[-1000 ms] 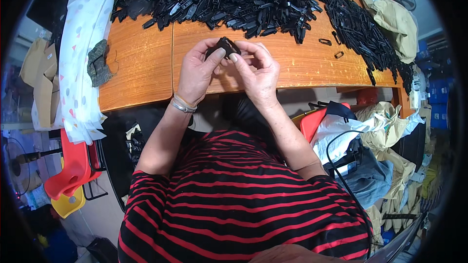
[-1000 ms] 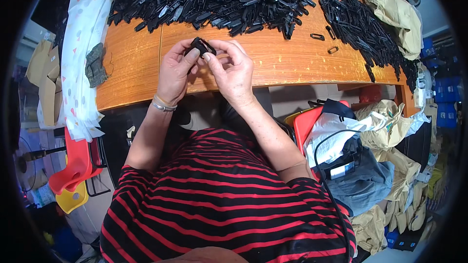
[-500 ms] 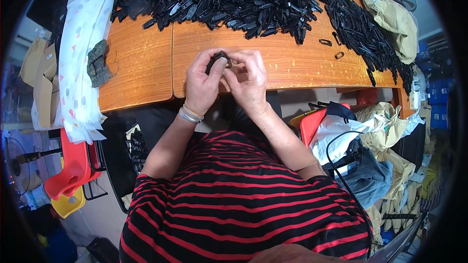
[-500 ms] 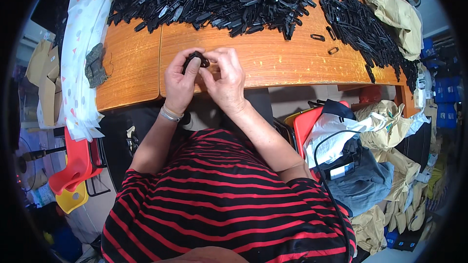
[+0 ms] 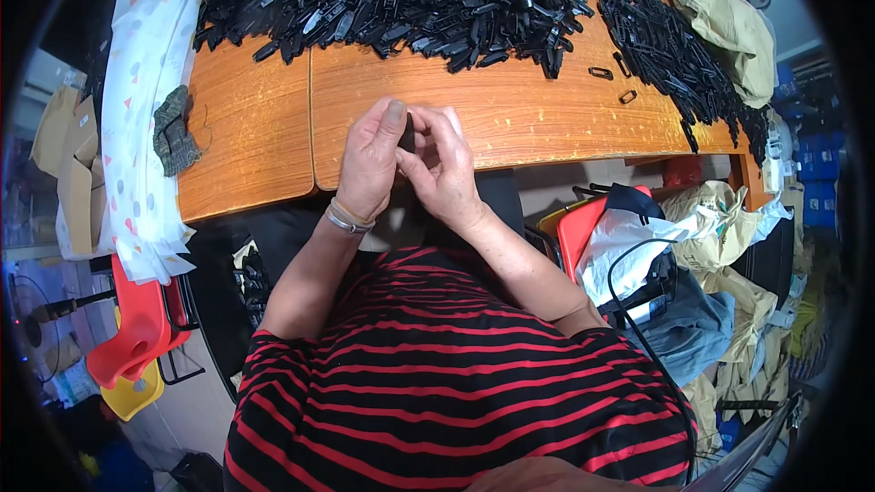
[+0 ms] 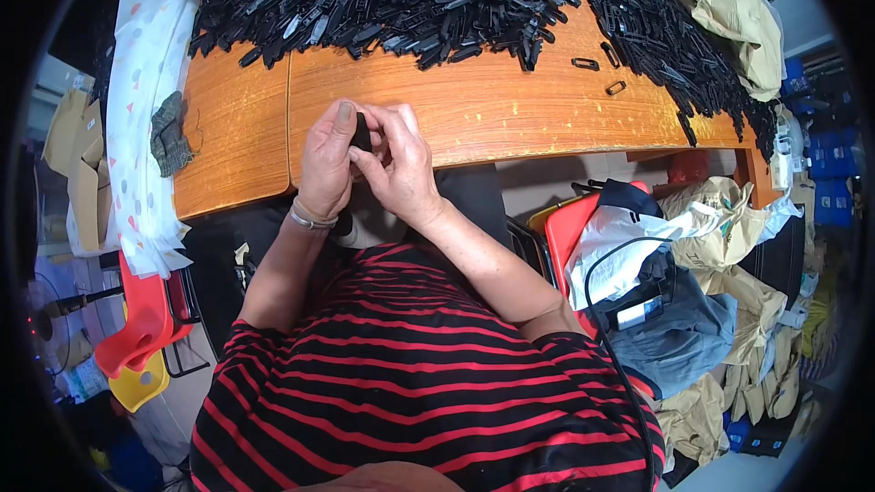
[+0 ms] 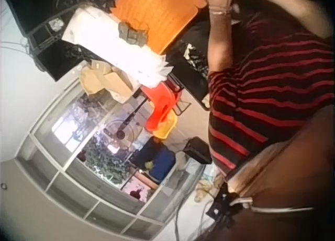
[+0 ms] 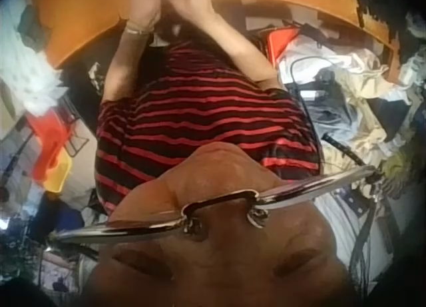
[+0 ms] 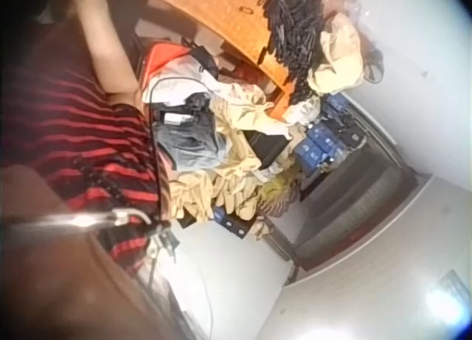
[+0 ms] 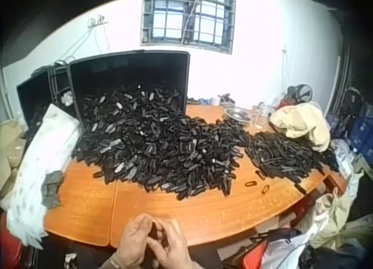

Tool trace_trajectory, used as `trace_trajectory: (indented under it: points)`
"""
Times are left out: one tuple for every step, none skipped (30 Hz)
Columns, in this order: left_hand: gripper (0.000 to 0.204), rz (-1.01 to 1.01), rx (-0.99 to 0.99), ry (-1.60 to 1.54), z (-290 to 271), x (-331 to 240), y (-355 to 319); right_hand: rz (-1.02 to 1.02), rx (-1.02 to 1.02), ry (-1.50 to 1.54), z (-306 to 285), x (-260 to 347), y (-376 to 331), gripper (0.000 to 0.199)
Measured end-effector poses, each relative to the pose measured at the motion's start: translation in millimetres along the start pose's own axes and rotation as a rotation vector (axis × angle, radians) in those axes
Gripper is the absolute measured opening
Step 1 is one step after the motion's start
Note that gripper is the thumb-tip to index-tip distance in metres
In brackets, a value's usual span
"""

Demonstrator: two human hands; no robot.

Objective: Sorting and inspecting small black plastic components on a workbench.

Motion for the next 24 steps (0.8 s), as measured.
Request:
trace_trajectory:
  points:
    - [0.028, -0.022, 0.018, -0.007, -0.7, 1.3, 0.0, 0.052, 0.013, 0.050, -1.5, -1.4, -0.6, 0.047]
    - [0.028, -0.022, 0.017, -0.007, 1.4, 3.8, 0.6, 0.105, 0.026, 0.101, -3.2, -3.0, -1.1, 0.044]
    - [0.024, 0.174, 0.012, 0.205, 6.2, 3.8, 1.3, 0.106, 0.027, 0.102, -5.4, -7.7, -1.8, 0.044]
    - [0.022, 0.371, 0.011, 0.417, 14.6, -0.8, 1.6, 0.175, 0.059, 0.245, -8.3, -15.4, -1.1, 0.044]
    - [0.022, 0.370, 0.011, 0.416, 18.8, -4.7, 1.6, 0.244, 0.090, 0.389, -12.1, -21.5, -0.4, 0.045]
    - [0.021, 0.500, 0.042, 0.591, 24.0, -11.8, 0.1, 0.276, 0.140, 0.439, -17.9, -25.1, -0.4, 0.046]
    - [0.021, 0.628, 0.073, 0.766, 30.1, -18.1, -2.3, 0.277, 0.141, 0.440, -21.7, -26.9, -0.2, 0.046]
    - [0.025, 0.647, 0.050, 0.777, 32.6, -18.2, -3.2, 0.329, 0.167, 0.521, -23.9, -29.2, -0.6, 0.046]
    - [0.025, 0.646, 0.049, 0.777, 33.0, -18.1, -3.4, 0.381, 0.193, 0.602, -26.6, -30.9, -1.5, 0.048]
    - [0.027, 0.696, 0.060, 0.799, 33.5, -18.9, -3.5, 0.465, 0.239, 0.530, -30.3, -31.0, -1.6, 0.045]
    - [0.028, 0.745, 0.070, 0.820, 33.9, -19.8, -4.0, 0.465, 0.239, 0.532, -29.4, -30.8, -0.8, 0.045]
    - [0.028, 0.745, 0.070, 0.822, 33.8, -20.5, -4.1, 0.395, 0.217, 0.590, -28.8, -29.9, 1.1, 0.047]
    - [0.029, 0.763, 0.080, 0.828, 34.2, -21.6, -4.4, 0.325, 0.195, 0.646, -28.7, -28.8, 2.7, 0.050]
    - [0.030, 0.781, 0.090, 0.833, 34.5, -22.8, -4.9, 0.324, 0.196, 0.648, -29.0, -28.2, 3.3, 0.050]
    - [0.030, 0.781, 0.089, 0.834, 34.0, -24.1, -5.5, 0.311, 0.226, 0.612, -29.6, -27.3, 4.0, 0.052]
    - [0.027, 0.798, 0.088, 0.863, 33.8, -25.4, -6.4, 0.299, 0.256, 0.573, -30.2, -26.7, 4.3, 0.054]
    - [0.025, 0.815, 0.086, 0.891, 33.4, -27.1, -7.5, 0.299, 0.256, 0.572, -29.1, -26.6, 3.0, 0.054]
    - [0.025, 0.815, 0.086, 0.890, 33.0, -29.8, -8.7, 0.293, 0.254, 0.482, -26.5, -26.4, 0.2, 0.054]
    - [0.021, 0.802, 0.077, 0.929, 32.3, -32.5, -10.5, 0.287, 0.254, 0.395, -23.0, -22.8, -1.3, 0.055]
    - [0.017, 0.789, 0.066, 0.969, 30.5, -34.7, -12.9, 0.295, 0.246, 0.359, -18.8, -14.8, -1.3, 0.055]
    - [0.017, 0.788, 0.062, 0.972, 26.4, -37.1, -16.2, 0.295, 0.250, 0.362, -10.7, -11.3, -2.7, 0.055]
    - [0.014, 0.701, 0.041, 0.926, 19.6, -40.7, -19.5, 0.313, 0.282, 0.389, -2.1, -7.3, -3.4, 0.056]
    - [0.010, 0.613, 0.022, 0.879, 10.6, -42.7, -22.8, 0.332, 0.313, 0.417, 2.6, -3.6, -2.4, 0.057]
    - [0.010, 0.561, 0.035, 0.962, -3.3, -45.9, -31.9, 0.423, 0.463, 0.422, 4.6, 1.8, -0.6, 0.060]
Point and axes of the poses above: each hand's wrist, its own y-axis towards the middle knuckle, its own z-axis out of the palm, x = y × z, the point moved 2 cm from there along y, towards the middle knuckle, and after that the axes turned 2 degrees about -x, right-handed, at the moved point
